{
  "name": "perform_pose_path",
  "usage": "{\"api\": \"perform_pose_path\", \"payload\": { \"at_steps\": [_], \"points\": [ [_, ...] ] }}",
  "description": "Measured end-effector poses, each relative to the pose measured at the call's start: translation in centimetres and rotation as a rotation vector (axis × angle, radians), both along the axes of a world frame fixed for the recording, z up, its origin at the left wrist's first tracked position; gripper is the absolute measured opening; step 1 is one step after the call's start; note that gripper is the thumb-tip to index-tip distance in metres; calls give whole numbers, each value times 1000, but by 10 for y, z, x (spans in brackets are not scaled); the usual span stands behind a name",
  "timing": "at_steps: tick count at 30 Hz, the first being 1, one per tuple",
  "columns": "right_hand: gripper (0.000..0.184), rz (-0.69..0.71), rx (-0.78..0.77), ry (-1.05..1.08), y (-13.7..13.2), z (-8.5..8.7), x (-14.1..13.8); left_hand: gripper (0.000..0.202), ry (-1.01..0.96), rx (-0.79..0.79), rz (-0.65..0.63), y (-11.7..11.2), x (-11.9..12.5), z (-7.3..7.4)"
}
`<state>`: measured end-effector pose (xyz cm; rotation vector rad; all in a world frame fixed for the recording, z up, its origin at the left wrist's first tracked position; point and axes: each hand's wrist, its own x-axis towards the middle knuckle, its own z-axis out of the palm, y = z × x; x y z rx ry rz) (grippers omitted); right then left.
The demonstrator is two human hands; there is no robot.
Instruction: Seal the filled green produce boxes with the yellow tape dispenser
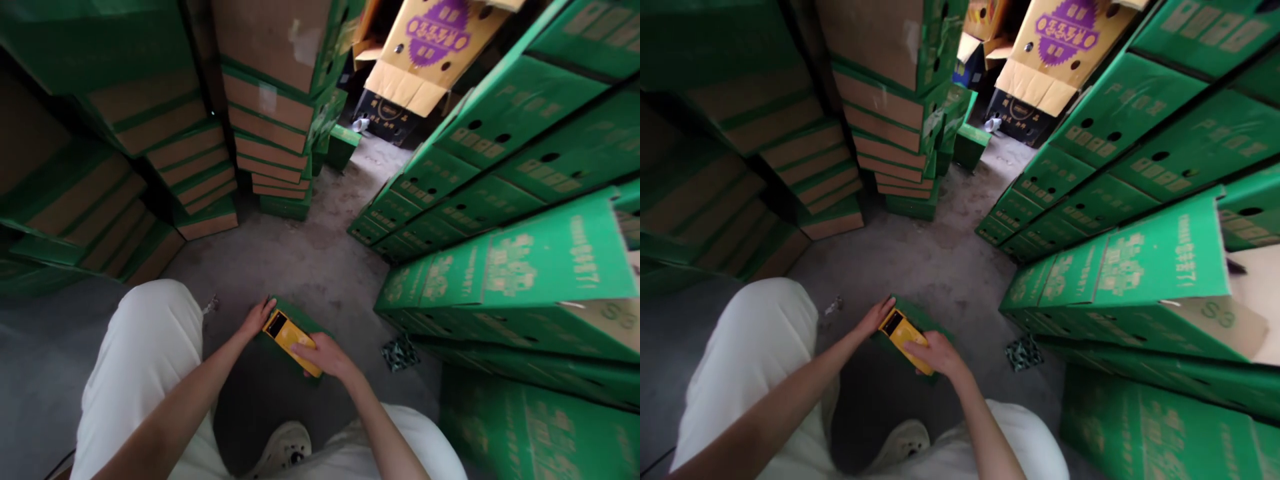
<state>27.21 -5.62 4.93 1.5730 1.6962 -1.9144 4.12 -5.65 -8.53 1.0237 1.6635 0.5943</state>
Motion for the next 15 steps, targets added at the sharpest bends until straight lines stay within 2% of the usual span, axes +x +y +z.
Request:
{"api": "perform_pose_path", "payload": {
  "at_steps": [4,6,8,11,12,13,15],
  "points": [
    [54,61,13,-87,-14,18,56,66,3,-2,-65,3,-5,3],
    [55,59,52,-161,-21,22,85,65,44,-7,-70,5,-5,4],
    [54,64,107,-218,-25,19,103,64,174,42,-60,2,-1,8],
    [54,49,121,-208,-28,10,112,64,510,290,-107,-13,14,18],
    [54,38,107,-189,-29,6,112,62,596,404,-197,-19,21,22],
    [55,27,88,-168,-29,4,110,60,647,517,-341,-26,27,26],
    [57,11,49,-135,-31,1,107,61,667,694,-701,-39,40,34]
  ]
}}
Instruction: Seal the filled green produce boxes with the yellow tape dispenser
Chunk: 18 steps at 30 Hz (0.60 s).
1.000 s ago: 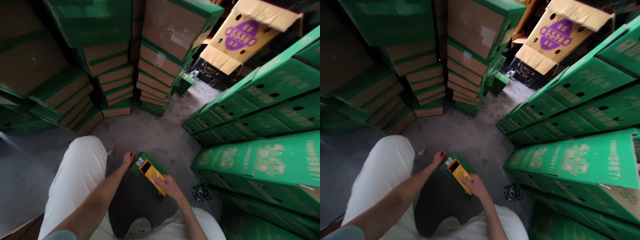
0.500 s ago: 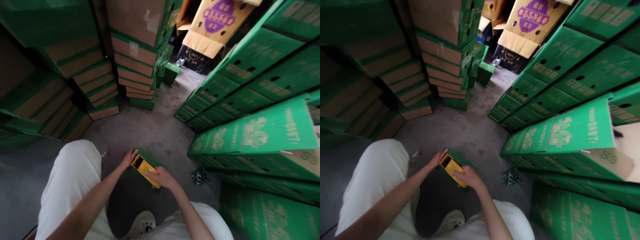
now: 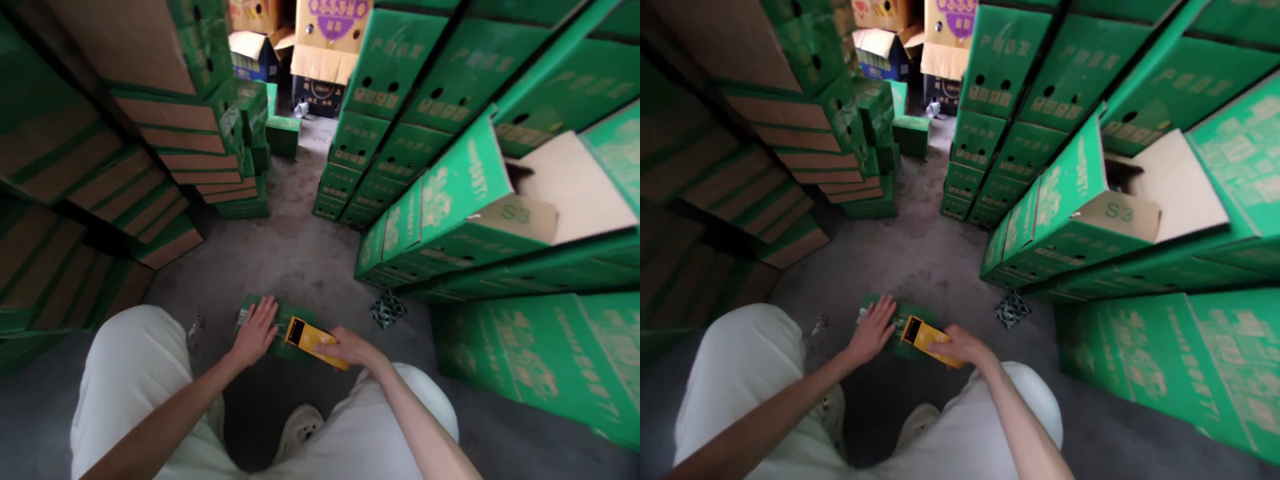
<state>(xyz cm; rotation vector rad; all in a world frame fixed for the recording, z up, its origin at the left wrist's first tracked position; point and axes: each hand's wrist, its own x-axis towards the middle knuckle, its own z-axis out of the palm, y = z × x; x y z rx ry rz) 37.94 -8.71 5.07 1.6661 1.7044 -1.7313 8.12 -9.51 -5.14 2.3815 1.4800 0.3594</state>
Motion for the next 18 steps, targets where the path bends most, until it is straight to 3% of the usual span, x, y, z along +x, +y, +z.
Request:
{"api": "perform_pose_path", "payload": {
  "at_steps": [2,3,6,10,14,18],
  "points": [
    [60,-8,-11,10,-2,2,-1,76,85,25,-261,-7,9,5],
    [61,-2,-2,11,-3,4,1,86,119,36,-323,-8,11,6],
    [61,52,23,15,-8,14,22,101,182,52,-372,-5,14,5],
    [57,117,27,-167,-15,21,81,109,221,43,-395,-1,13,1],
    [55,118,-31,-224,-14,1,111,109,225,44,-383,-4,14,0],
    [52,173,-53,-240,-3,-27,74,106,235,46,-370,-8,16,1]
  ]
}}
